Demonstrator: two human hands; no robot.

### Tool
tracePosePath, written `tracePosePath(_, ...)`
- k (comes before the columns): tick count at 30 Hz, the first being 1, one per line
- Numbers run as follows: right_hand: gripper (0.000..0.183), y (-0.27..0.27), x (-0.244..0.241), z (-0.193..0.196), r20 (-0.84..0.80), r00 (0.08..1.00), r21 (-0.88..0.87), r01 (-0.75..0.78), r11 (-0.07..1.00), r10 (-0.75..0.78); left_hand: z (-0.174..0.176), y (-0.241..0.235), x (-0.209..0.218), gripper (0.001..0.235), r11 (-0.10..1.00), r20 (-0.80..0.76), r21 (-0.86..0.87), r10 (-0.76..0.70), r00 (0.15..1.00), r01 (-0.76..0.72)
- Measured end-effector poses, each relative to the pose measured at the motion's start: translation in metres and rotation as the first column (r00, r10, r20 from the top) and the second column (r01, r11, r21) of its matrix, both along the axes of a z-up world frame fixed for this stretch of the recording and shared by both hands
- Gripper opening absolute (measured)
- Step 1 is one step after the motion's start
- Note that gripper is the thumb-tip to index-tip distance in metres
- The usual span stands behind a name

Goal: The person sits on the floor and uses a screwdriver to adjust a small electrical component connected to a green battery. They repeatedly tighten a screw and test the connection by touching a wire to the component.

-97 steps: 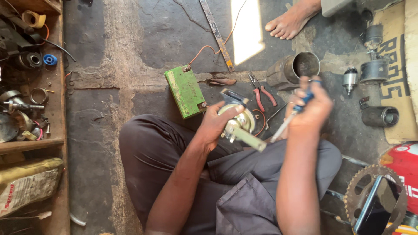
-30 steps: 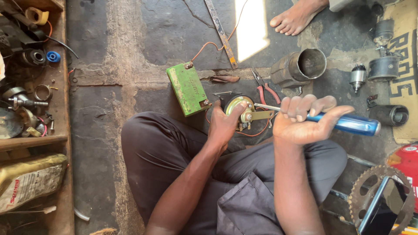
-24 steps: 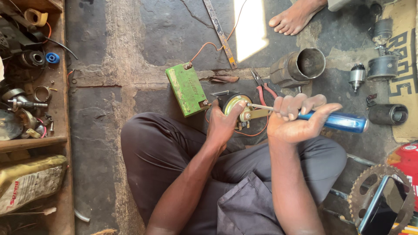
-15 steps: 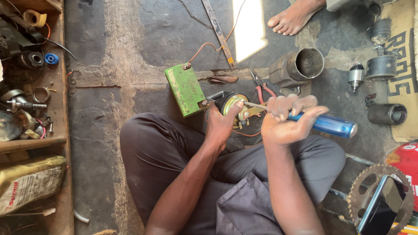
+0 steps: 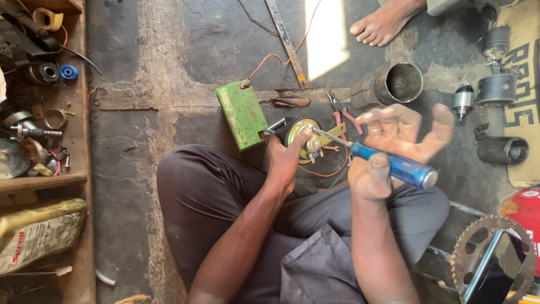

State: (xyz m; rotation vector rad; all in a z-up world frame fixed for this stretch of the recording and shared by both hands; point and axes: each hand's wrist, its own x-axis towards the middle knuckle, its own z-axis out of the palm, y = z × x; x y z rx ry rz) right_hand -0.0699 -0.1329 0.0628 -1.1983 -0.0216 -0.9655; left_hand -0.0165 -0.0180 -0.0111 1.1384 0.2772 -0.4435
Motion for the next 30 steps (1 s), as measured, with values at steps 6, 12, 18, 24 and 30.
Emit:
tracePosePath(6,0.081,-0.002,-0.010,0.007,-0.002,0.963,-0.065,0.268,0.961,-0.269,0.008,0.002,-0.002,0.028,0.996,-0.021,-0.041,-0.084,0.996,0.083)
tracePosePath(12,0.057,-0.010,-0.021,0.016,0.122,0.984,-0.033,0.131,0.991,-0.126,0.010,-0.001,-0.009,0.026,0.990,-0.016,-0.089,-0.110,0.994,0.108)
tracePosePath(18,0.052,-0.007,-0.034,0.024,-0.014,0.989,0.055,0.147,0.988,-0.146,0.010,-0.002,-0.010,0.036,0.999,-0.023,0.012,-0.039,0.999,0.039)
tracePosePath(24,0.042,0.000,-0.034,0.026,0.017,0.981,0.164,0.187,0.969,-0.193,0.013,0.000,-0.011,0.032,0.994,0.039,0.095,-0.050,0.998,0.046)
tracePosePath(30,0.046,-0.015,-0.035,0.024,0.019,0.993,0.209,0.108,0.972,-0.114,0.012,-0.001,-0.014,0.025,0.997,0.100,0.075,-0.002,0.995,-0.006)
